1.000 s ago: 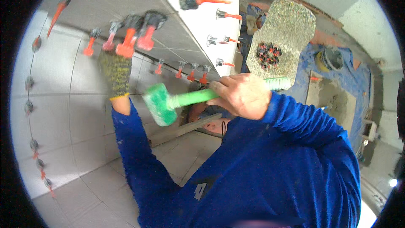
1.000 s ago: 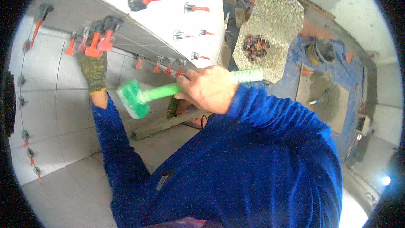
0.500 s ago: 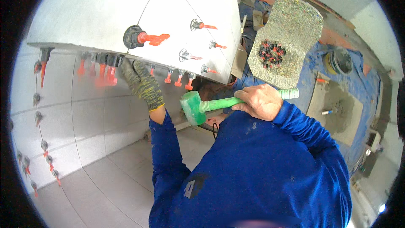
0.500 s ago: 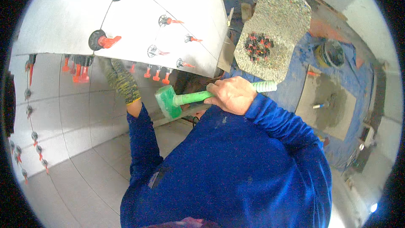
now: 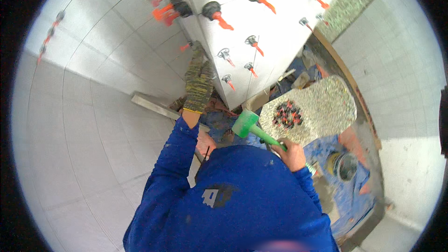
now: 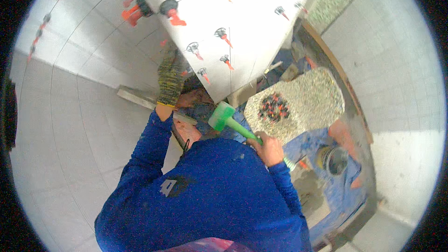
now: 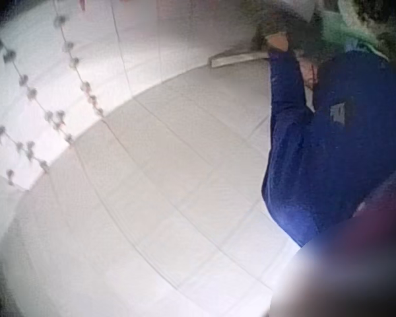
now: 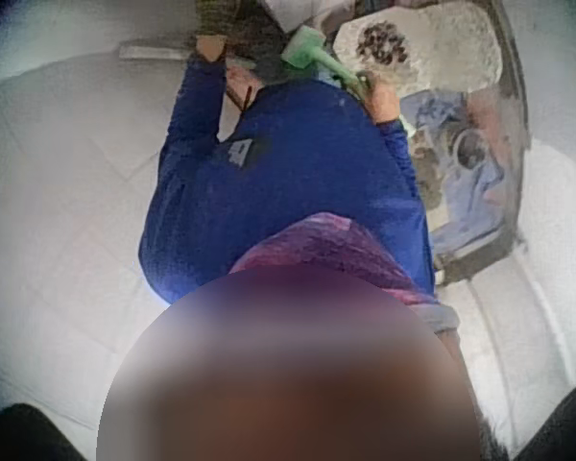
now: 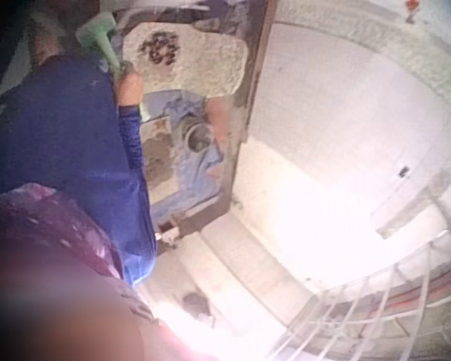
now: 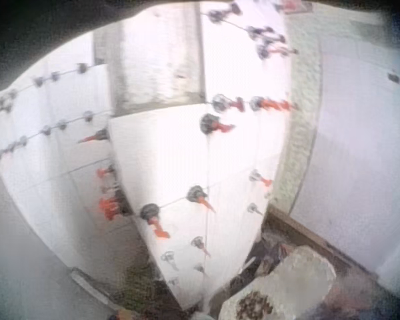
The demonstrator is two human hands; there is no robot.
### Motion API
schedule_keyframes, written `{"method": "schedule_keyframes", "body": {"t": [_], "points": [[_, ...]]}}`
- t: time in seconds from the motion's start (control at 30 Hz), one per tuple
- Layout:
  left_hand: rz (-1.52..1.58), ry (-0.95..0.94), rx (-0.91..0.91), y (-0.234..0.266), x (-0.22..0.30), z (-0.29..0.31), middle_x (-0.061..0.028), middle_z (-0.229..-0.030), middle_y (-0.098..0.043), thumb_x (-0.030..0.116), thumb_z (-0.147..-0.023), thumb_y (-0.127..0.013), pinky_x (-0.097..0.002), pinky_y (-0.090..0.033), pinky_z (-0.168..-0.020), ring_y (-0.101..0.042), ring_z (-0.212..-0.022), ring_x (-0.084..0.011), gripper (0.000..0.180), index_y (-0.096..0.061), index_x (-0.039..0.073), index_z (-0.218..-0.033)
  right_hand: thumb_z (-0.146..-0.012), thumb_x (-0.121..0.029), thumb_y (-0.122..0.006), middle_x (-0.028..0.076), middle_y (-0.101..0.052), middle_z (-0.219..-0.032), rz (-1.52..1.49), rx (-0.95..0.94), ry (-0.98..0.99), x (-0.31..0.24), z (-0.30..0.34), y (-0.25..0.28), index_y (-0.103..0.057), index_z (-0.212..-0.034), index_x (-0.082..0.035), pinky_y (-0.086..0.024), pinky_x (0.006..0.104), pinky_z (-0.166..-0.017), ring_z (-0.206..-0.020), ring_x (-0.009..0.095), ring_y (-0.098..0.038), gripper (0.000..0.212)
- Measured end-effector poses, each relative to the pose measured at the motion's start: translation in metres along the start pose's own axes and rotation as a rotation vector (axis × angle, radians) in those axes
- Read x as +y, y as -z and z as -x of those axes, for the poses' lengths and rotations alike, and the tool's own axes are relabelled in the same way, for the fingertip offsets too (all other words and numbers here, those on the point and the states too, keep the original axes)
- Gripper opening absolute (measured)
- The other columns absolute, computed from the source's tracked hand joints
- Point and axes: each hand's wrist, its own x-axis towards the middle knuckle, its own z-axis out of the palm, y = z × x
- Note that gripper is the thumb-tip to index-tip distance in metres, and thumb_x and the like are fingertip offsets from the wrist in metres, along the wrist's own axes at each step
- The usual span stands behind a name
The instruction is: The person installs white wall tiles by hand, using red tile leveling clips and wedges to maintain even spacing. They tap the tiles with a green rubber mallet to seat them and adjust the clips to align the joints.
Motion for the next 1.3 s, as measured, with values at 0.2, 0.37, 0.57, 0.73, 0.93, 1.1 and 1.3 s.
{"method": "schedule_keyframes", "body": {"t": [0.2, 0.37, 0.57, 0.73, 0.93, 1.1, 1.3], "points": [[0.079, 0.141, -0.126, 0.024, 0.027, 0.007, -0.015, -0.147, -0.046, 0.01, -0.085, -0.061, -0.043, -0.042, -0.104, -0.048, -0.131, -0.0346, 0.056, -0.049, 0.007, -0.14, -0.084, -0.036, -0.073, 0.02, -0.068, -0.079, -0.083, -0.106, 0.066, 0.026, 0.009, 0.003, -0.07, -0.103, -0.007, -0.053, 0.046, -0.066, -0.074, 0.039, -0.068, 0.035], [0.522, 0.367, -0.152, 0.058, -0.037, -0.027, -0.0099, -0.138, -0.056, 0.013, -0.094, -0.053, -0.0384, -0.046, -0.1, -0.056, -0.12, -0.0297, 0.037, -0.059, 0.009, -0.13, -0.083, -0.034, -0.073, 0.019, -0.068, -0.079, -0.1, -0.184, 0.242, -0.033, -0.032, 0.02, -0.067, -0.105, -0.009, -0.052, 0.0483, -0.067, -0.075, 0.041, -0.066, 0.034], [-0.11, -0.004, -0.205, 0.075, -0.102, -0.108, -0.0136, -0.127, -0.061, 0.018, -0.091, -0.058, -0.0426, -0.049, -0.093, -0.061, -0.11, -0.0316, 0.027, -0.067, 0.013, -0.116, -0.088, -0.026, -0.068, 0.022, -0.064, -0.084, -0.019, 0.09, 0.521, -0.145, -0.09, 0.002, -0.062, -0.099, -0.001, -0.05, 0.0499, -0.064, -0.074, 0.042, -0.063, 0.028], [-0.159, 0.079, -0.395, 0.071, -0.108, -0.143, -0.0096, -0.123, -0.064, 0.018, -0.084, -0.062, -0.0441, -0.052, -0.084, -0.064, -0.096, -0.0312, 0.04, -0.064, 0.025, -0.123, -0.091, -0.027, -0.064, 0.02, -0.065, -0.085, 0.023, 0.279, 0.475, -0.2, -0.136, -0.02, -0.061, -0.105, -0.002, -0.052, 0.0491, -0.064, -0.074, 0.041, -0.065, 0.029], [-0.092, 0.017, -0.289, 0.071, -0.107, -0.144, -0.0198, -0.105, -0.066, 0.049, -0.078, -0.073, -0.048, -0.049, -0.085, -0.062, -0.099, -0.0376, 0.058, -0.064, 0.005, -0.114, -0.092, -0.022, -0.057, 0.018, -0.066, -0.086, 0.169, 0.36, 0.319, -0.224, -0.153, -0.039, -0.059, -0.115, -0.002, -0.056, 0.045, -0.062, -0.073, 0.034, -0.069, 0.031], [-0.279, 0.064, -0.379, 0.065, -0.109, -0.159, -0.014, -0.12, -0.063, 0.051, -0.078, -0.072, -0.0456, -0.045, -0.095, -0.059, -0.109, -0.0337, 0.062, -0.061, 0.009, -0.122, -0.09, -0.021, -0.057, 0.014, -0.066, -0.087, 0.28, 0.36, 0.356, -0.235, -0.146, -0.051, -0.06, -0.115, -0.004, -0.056, 0.0414, -0.061, -0.074, 0.029, -0.07, 0.031], [-0.072, 0.004, -0.409, 0.054, -0.137, -0.172, -0.0081, -0.121, -0.065, 0.047, -0.084, -0.069, -0.0406, -0.045, -0.098, -0.059, -0.11, -0.0266, 0.052, -0.063, 0.009, -0.119, -0.089, -0.026, -0.062, 0.01, -0.065, -0.084, 0.364, 0.401, 0.463, -0.249, -0.128, -0.054, -0.061, -0.113, -0.007, -0.056, 0.0405, -0.063, -0.075, 0.028, -0.068, 0.031]]}}
